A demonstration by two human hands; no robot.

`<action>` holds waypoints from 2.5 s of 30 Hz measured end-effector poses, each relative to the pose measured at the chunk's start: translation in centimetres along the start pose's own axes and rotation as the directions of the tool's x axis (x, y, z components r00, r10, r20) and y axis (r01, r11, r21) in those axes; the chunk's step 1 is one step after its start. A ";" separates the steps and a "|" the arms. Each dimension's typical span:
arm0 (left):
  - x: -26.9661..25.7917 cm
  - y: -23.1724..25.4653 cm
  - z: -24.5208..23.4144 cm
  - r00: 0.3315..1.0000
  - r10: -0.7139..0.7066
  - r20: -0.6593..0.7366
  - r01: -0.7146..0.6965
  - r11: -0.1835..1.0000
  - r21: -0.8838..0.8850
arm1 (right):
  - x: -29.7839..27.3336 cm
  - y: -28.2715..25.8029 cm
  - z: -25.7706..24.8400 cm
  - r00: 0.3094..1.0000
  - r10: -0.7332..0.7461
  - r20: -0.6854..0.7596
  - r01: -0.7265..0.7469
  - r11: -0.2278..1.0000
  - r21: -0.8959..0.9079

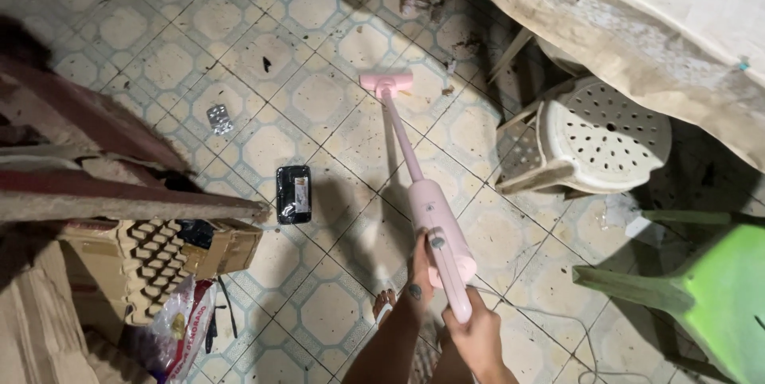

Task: Use a portable vacuum cleaner to clean the tiled floor.

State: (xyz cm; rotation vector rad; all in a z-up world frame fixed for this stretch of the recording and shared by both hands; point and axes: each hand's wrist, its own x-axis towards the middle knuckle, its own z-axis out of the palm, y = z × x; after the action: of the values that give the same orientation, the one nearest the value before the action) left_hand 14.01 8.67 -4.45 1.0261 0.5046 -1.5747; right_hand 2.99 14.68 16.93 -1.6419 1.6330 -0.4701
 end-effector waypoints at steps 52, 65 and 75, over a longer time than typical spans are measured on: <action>13.1 30.6 7.4 0.945 0.275 -0.176 -0.273 0.961 0.037 | 29.3 -19.7 13.0 0.897 -0.383 0.222 0.380 0.923 0.058; 14.8 31.5 8.0 0.886 0.413 -0.212 -0.441 0.891 -0.107 | 31.7 -20.4 13.6 0.857 -0.416 0.306 0.433 0.902 0.014; 13.6 31.9 6.3 0.850 0.523 -0.061 -0.526 0.842 -0.121 | 30.1 -20.4 15.2 0.879 -0.433 0.202 0.438 0.899 0.021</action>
State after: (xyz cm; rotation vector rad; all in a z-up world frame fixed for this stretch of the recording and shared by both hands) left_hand 42.06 -12.67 -5.78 0.9788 0.3024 -1.0235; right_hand 31.39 -12.57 14.41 -2.0148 1.1196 -0.4859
